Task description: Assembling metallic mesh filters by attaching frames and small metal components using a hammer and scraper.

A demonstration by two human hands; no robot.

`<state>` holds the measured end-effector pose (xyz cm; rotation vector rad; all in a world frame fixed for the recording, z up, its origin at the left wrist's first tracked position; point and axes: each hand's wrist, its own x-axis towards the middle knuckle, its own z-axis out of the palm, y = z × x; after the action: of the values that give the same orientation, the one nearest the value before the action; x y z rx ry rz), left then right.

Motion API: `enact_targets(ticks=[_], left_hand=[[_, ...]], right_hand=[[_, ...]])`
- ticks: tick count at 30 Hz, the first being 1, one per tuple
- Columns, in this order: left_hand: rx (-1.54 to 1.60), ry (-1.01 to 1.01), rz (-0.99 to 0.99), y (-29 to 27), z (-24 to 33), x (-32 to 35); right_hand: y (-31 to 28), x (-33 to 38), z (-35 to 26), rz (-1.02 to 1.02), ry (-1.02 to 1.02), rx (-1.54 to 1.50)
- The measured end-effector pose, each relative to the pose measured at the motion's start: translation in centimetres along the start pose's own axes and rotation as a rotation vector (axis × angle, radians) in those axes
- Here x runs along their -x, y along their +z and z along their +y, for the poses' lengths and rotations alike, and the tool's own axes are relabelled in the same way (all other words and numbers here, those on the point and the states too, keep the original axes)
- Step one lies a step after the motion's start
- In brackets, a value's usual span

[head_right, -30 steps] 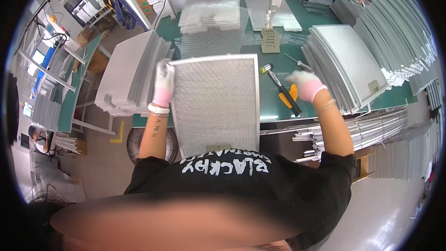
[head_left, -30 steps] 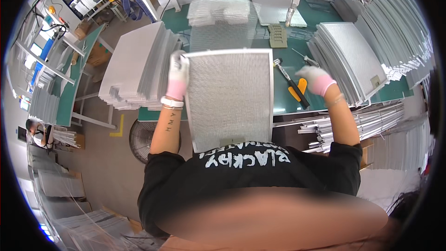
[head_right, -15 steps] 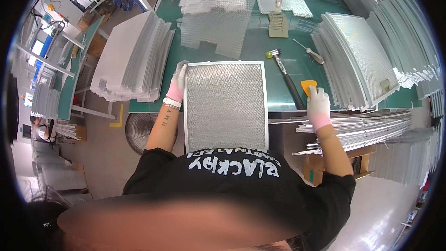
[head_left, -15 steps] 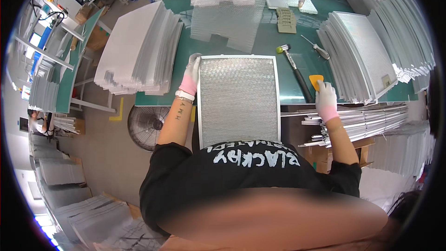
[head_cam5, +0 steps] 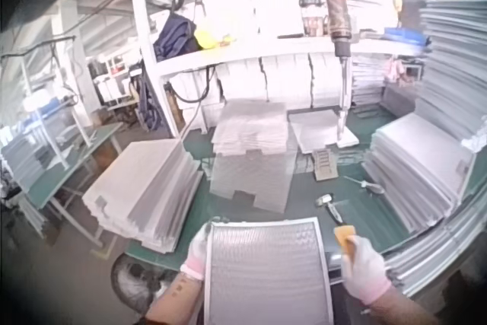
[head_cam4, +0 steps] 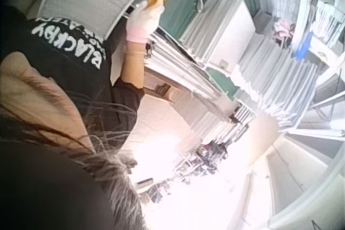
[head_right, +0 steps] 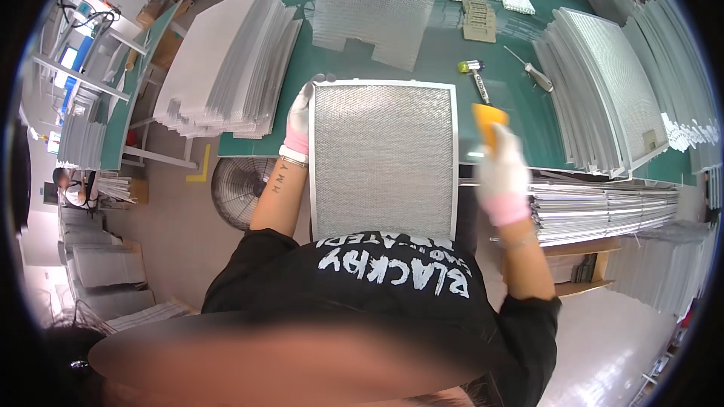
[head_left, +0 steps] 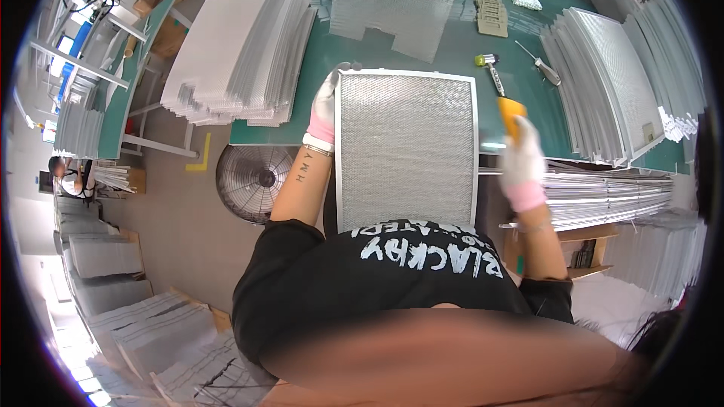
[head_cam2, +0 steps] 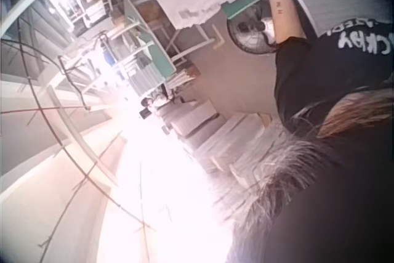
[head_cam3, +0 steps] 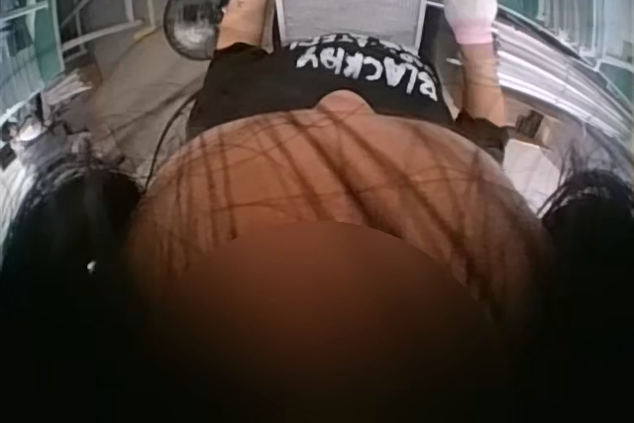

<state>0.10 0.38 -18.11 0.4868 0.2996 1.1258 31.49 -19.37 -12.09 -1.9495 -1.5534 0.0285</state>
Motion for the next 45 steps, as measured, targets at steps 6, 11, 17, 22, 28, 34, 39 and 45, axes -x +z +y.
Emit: enact_targets(ticks=[6,11,17,22,28,34,39,45], left_hand=[[0.154,-0.049,-0.028,2.8,0.3,1.2],[0.059,0.039,-0.143,2.6,1.3,1.8],[-0.044,0.099,-0.079,3.8,1.6,2.6],[-0.195,0.119,-0.019,3.9,2.1,3.4],[-0.820,0.231,0.111,5.1,4.4,4.3],[-0.966,0.341,-0.011,9.0,10.0,1.1],[-1.152,0.266,-0.713,23.7,15.8,-0.3],[-1.800,0.223,-1.450,32.7,5.0,-1.5]], right_hand=[[9.1,-3.2,-14.0,-0.315,-0.173,-0.131],[11.3,-4.2,-17.0,-0.212,-0.300,-0.150],[11.7,-4.7,-18.0,-0.141,-0.350,-0.214],[10.6,-4.9,-16.5,-0.186,-0.451,-0.205],[6.5,-2.4,-4.9,0.013,-0.540,-0.150],[0.9,-4.6,10.5,-0.002,0.037,0.581],[0.6,-3.8,6.1,-0.165,-0.051,0.162],[3.3,-3.7,6.2,-0.280,0.133,0.507]])
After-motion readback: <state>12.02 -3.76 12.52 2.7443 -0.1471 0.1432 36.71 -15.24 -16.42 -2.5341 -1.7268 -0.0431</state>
